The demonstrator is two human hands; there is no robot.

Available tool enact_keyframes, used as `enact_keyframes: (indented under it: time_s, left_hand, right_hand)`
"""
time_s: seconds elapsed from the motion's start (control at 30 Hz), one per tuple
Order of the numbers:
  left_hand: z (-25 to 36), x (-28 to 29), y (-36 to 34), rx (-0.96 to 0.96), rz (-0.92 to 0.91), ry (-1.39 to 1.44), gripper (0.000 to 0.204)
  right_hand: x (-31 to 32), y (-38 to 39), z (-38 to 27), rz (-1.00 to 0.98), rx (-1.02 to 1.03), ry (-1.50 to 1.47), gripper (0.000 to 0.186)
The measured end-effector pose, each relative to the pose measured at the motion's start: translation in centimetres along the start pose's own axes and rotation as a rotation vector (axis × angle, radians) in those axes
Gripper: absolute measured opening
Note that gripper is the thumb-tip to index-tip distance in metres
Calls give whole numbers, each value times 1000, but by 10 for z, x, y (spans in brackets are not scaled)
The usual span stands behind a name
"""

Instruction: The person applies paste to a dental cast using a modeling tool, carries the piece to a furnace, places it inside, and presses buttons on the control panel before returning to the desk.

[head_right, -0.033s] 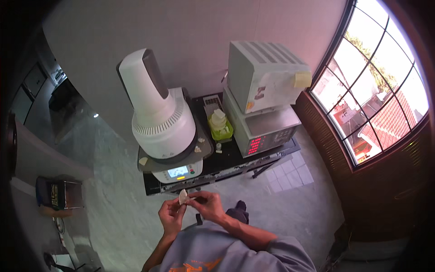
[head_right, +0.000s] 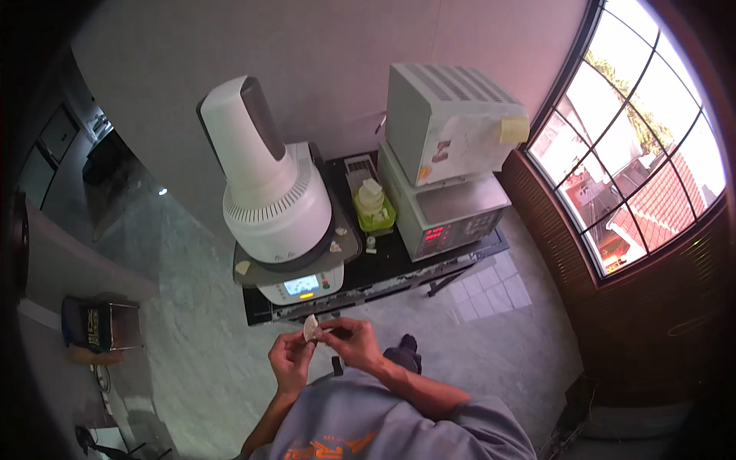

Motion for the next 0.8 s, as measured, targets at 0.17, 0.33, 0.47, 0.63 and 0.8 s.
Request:
enact_keyframes:
  time_s: [0.17, 0.33, 0.47, 0.63, 0.8]
  left_hand:
    - [-11, 4, -12, 95, 1, 146, 16]
    - [-13, 1, -17, 183, 1, 208, 14]
    - [-10, -4, -15, 242, 2, 272, 23]
    - [-9, -1, -10, 309, -54, 340, 45]
    - [-6, -2, -11, 303, -64, 364, 48]
  right_hand:
    - [11, -7, -10, -50, 8, -19, 25]
    - [18, -13, -10, -123, -31, -56, 25]
    - [20, -12, -6, -152, -51, -54, 25]
    - [19, -13, -7, -202, -14, -28, 24]
    - [17, -13, -26, -246, -29, -13, 22]
Point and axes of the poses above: each hand's wrist, its own y-axis away from the middle knuckle, its own x-axis out of the back of the hand, z = x × y, the point moved 2 cm from there along -y, towards the middle knuckle, and after that the axes turned 6 degrees about -x, right-handed, at the moved point
